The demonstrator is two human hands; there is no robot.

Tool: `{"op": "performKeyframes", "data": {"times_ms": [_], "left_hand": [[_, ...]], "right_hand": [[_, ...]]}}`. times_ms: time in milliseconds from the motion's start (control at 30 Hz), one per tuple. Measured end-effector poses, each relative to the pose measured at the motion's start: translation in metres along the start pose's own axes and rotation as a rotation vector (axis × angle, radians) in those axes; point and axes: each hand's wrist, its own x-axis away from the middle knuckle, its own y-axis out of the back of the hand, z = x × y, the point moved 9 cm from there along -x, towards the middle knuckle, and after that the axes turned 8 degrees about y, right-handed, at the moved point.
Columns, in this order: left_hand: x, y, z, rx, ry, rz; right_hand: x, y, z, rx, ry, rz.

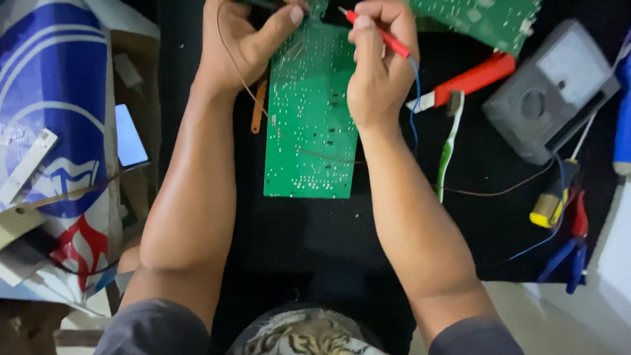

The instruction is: Diagnosing a circuit board using a multimeter to test various points for electrical issues

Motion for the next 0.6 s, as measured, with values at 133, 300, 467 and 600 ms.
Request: {"op": "performKeyframes", "data": {"times_ms": [133, 300, 467, 600], "left_hand": [[-0.003, -0.002, -0.009, 0.076, 0.145, 0.035], [-0.005, -0.001, -0.013, 0.044, 0.164, 0.029], [-0.006, 0.0, -0.012, -0.008, 0.153, 0.013], [-0.005, -0.001, -0.008, 0.027, 0.191, 0.012]], "right_hand": [[-0.001, -0.001, 0.003, 0.028, -0.037, 0.005], [0.0, -0.001, -0.002, 0.025, -0.069, 0.007], [-0.001, -0.002, -0.002, 0.025, -0.07, 0.011], [0.0, -0.001, -0.001, 0.041, -0.062, 0.013]]}}
